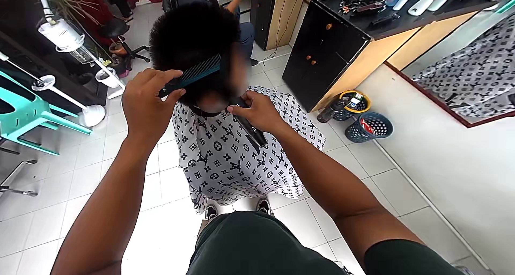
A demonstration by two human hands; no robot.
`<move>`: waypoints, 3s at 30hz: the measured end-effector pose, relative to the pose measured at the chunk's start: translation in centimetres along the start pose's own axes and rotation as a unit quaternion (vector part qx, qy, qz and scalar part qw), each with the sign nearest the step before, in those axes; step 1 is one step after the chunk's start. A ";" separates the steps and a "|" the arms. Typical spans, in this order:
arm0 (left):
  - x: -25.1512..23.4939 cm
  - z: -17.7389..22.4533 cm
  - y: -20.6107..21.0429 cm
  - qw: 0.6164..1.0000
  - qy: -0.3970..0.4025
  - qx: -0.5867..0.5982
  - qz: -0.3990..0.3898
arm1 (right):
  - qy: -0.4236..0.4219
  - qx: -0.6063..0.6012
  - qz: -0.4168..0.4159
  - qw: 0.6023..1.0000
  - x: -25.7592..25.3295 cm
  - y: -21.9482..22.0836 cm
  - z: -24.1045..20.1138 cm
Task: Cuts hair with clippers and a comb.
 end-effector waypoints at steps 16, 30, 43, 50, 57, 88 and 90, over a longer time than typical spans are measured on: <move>0.2 -0.3 0.2 1.000 -0.002 0.005 0.005 | -0.036 0.060 0.027 0.997 0.1 0.2 -1.2; 0.1 -0.3 0.3 1.000 -0.012 0.004 -0.010 | -0.113 0.004 0.011 0.994 -0.1 0.7 -2.9; -0.1 0.5 0.2 1.000 -0.009 -0.014 -0.018 | -0.102 0.070 0.026 0.992 0.6 0.9 -3.7; -0.5 0.8 0.4 0.999 -0.009 -0.035 -0.024 | -0.116 0.045 0.014 0.992 0.3 1.0 -4.1; -0.9 2.3 -0.6 0.998 0.009 -0.061 -0.021 | 0.006 0.058 -0.002 0.998 0.2 -0.4 -0.6; -2.0 3.6 -0.2 0.992 -0.012 -0.118 -0.033 | -0.085 -0.011 -0.029 0.996 -0.7 -0.6 -0.7; -2.1 3.6 0.0 0.991 -0.011 -0.126 -0.043 | -0.131 -0.022 -0.027 0.991 -0.5 -0.4 -1.5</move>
Point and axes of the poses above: each hand's wrist, its own x-axis away from the middle knuckle, its own y-axis out of the palm, z = x × y, the point moved 6 cm from there along -x, towards the middle knuckle, and after that the axes turned 13 degrees about -z, right-handed, at the moved point
